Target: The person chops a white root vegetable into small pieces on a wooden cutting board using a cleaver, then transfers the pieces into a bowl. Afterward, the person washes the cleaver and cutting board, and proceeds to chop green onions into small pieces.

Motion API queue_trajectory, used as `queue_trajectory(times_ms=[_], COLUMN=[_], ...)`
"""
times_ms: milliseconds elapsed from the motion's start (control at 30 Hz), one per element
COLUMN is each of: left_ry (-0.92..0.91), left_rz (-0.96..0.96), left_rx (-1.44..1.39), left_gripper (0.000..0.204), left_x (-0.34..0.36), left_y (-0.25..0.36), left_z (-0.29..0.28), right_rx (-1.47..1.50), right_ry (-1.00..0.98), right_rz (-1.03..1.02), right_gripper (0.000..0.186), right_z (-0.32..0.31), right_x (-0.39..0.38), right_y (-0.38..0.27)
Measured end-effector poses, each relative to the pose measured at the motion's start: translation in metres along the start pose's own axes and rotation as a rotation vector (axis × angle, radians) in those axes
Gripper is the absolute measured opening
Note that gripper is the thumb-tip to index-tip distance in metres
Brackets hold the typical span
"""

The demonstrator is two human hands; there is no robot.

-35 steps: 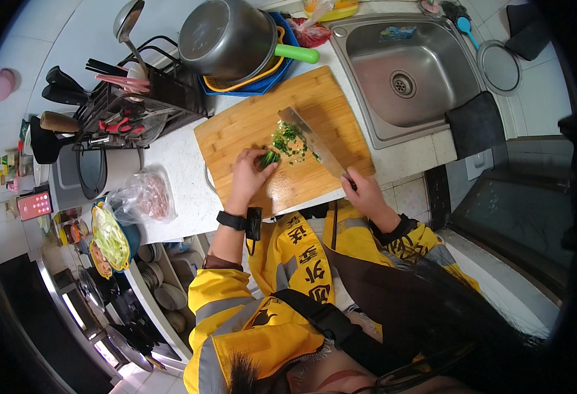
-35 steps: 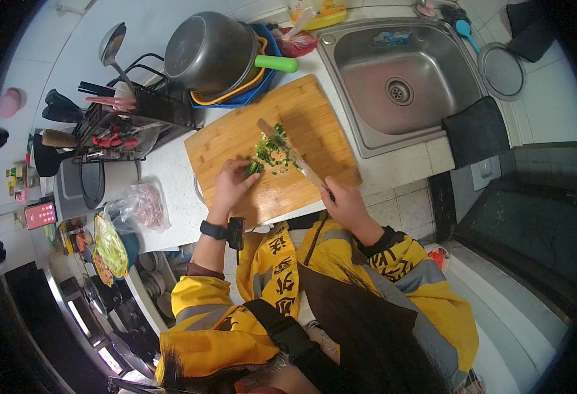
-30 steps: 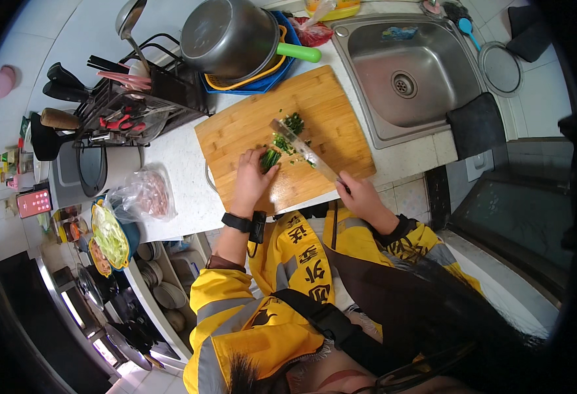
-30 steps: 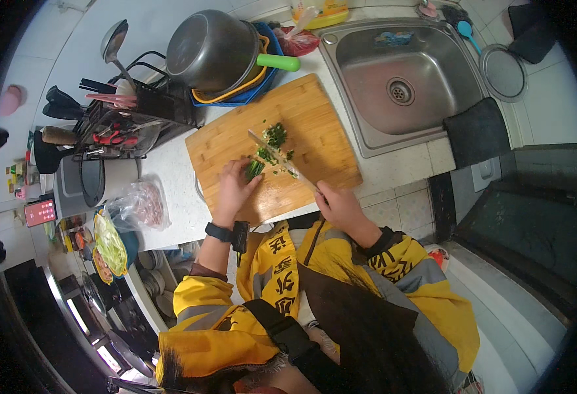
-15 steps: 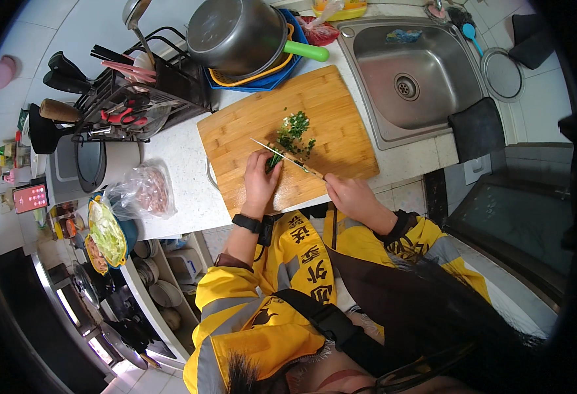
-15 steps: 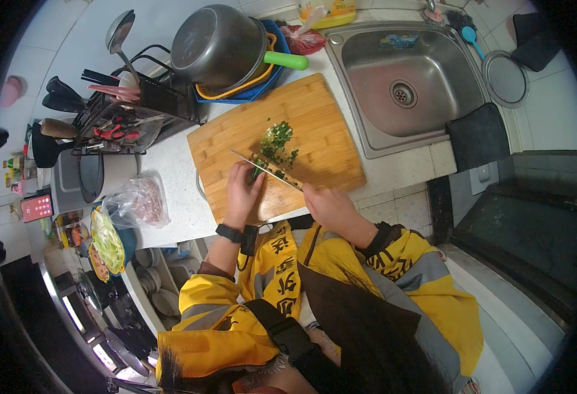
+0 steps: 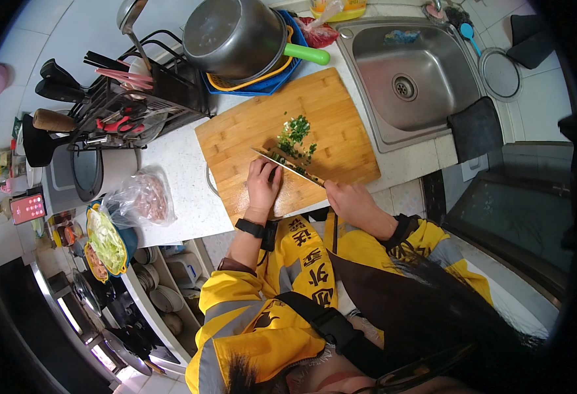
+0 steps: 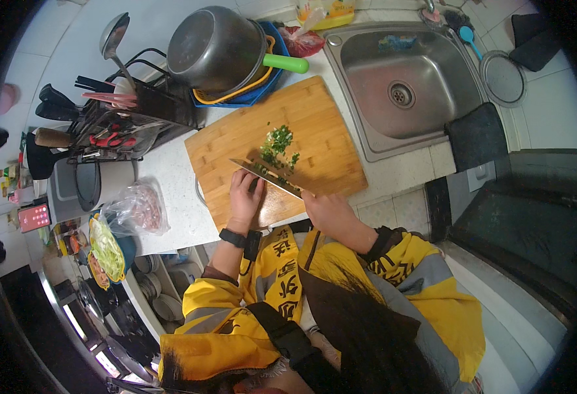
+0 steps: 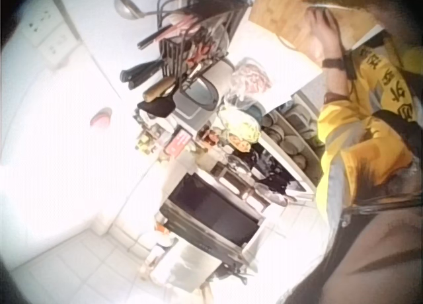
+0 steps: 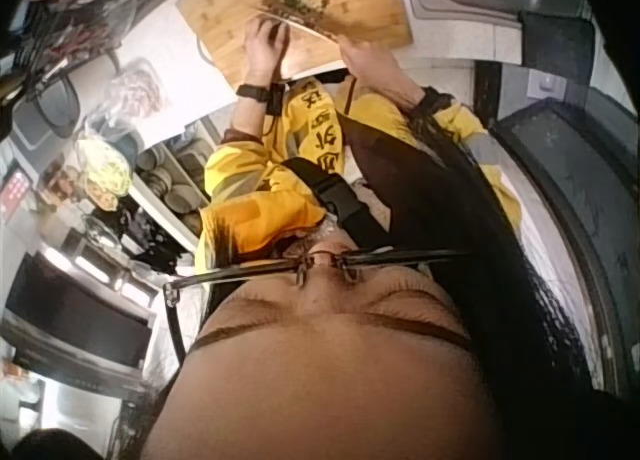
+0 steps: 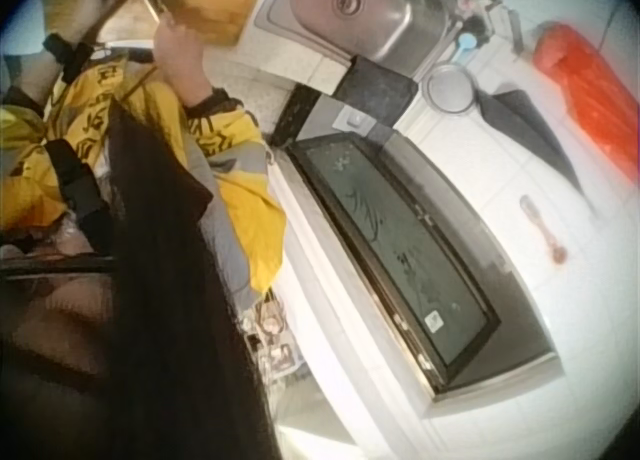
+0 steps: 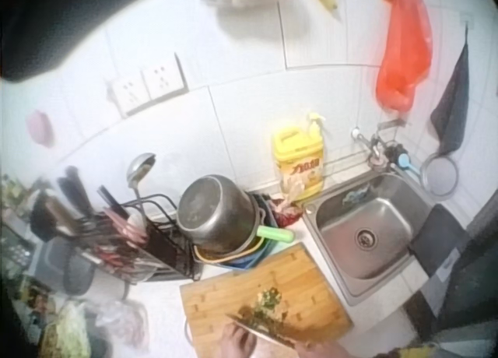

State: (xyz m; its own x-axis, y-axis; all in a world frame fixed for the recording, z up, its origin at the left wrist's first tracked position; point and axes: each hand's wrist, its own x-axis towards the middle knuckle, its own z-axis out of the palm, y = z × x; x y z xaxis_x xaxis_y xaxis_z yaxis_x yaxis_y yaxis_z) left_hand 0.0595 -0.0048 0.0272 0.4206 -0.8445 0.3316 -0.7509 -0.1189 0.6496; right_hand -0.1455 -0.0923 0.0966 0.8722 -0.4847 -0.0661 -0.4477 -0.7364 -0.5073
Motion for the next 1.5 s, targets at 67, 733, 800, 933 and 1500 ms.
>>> queue_trajectory(times_ms=[67,733,800,933,1500], left_ry=[-0.002,-0.070,-0.071,-0.086,-0.026], left_rz=[0.002,-0.011,-0.014,-0.014,0.034], left_rx=[-0.004,-0.037,-0.038,-0.046,-0.044], left_gripper=[0.012,0.017,0.016,0.013,0.012], left_x=[-0.001,0.005,0.005,0.004,-0.001], left_y=[-0.001,-0.003,-0.004,-0.004,-0.005], left_z=[0.000,-0.003,-0.003,-0.002,-0.005], right_rx=[-0.026,0.011,0.054,0.127,-0.042], right_ry=[-0.032,-0.257,-0.232,-0.243,-0.222], right_rz=[0.000,0.156,0.164,0.185,0.106], right_gripper=[0.008,0.013,0.014,0.013,0.009], right_z=[-0.001,-0.012,-0.006,0.009,-0.006], right_x=[-0.001,0.002,0.011,0.032,0.013], right_y=[-0.002,-0.018,-0.015,-0.004,-0.010])
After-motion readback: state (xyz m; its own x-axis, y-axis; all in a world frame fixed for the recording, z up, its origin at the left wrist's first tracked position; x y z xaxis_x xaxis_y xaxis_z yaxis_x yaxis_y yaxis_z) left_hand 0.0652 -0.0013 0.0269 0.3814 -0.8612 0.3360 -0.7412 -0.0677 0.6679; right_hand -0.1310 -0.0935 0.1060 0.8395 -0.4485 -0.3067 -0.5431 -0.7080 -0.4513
